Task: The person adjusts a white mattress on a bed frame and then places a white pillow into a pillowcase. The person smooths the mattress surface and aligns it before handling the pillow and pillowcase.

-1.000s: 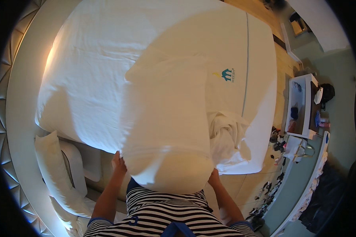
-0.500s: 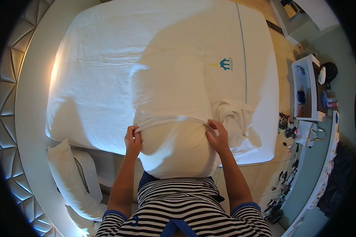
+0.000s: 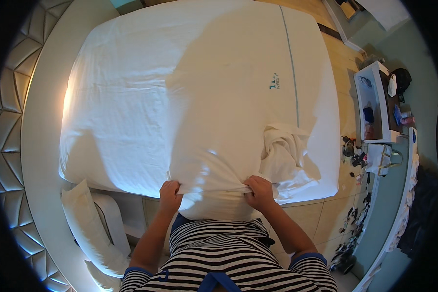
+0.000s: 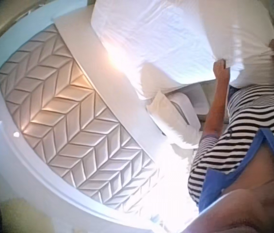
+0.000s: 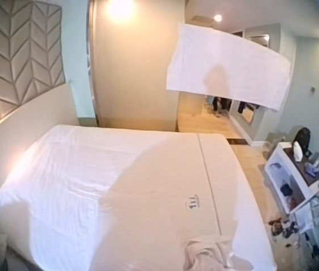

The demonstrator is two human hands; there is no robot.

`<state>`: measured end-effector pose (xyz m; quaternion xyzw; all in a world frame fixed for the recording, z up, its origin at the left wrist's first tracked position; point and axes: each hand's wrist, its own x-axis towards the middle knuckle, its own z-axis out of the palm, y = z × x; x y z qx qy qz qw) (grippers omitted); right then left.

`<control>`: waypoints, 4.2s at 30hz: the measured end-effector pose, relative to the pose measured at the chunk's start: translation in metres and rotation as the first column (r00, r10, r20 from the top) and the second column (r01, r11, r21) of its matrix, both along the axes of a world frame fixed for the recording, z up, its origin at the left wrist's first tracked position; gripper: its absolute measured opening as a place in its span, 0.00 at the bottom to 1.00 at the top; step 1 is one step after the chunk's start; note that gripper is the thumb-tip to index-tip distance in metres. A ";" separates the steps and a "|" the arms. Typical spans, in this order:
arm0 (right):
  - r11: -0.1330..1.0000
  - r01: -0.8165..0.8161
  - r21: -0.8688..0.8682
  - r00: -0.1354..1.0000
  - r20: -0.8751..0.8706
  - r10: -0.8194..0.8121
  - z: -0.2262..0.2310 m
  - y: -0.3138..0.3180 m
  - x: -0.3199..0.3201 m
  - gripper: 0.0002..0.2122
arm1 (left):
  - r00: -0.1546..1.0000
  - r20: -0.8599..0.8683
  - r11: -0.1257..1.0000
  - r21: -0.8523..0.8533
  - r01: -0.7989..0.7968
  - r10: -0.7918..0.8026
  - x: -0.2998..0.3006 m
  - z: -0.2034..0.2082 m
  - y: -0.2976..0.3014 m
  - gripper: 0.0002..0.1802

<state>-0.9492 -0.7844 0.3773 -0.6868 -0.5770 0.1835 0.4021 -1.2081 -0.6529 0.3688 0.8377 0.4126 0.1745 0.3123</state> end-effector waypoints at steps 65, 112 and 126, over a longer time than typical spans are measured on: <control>0.812 -0.581 -0.053 0.808 0.084 0.583 0.039 0.108 -0.108 0.28 | 0.639 0.336 0.691 -0.563 -0.453 0.692 -0.089 -0.061 0.010 0.31; 0.907 -0.401 -0.131 0.910 0.057 0.411 -0.036 0.010 -0.033 0.09 | 0.971 -0.157 0.980 -0.117 0.163 -0.181 -0.044 -0.004 -0.054 0.10; 0.839 -0.482 -0.253 0.850 0.098 0.517 -0.031 0.016 -0.041 0.17 | 0.959 -0.122 0.908 -0.371 0.193 -0.254 -0.055 0.008 -0.074 0.17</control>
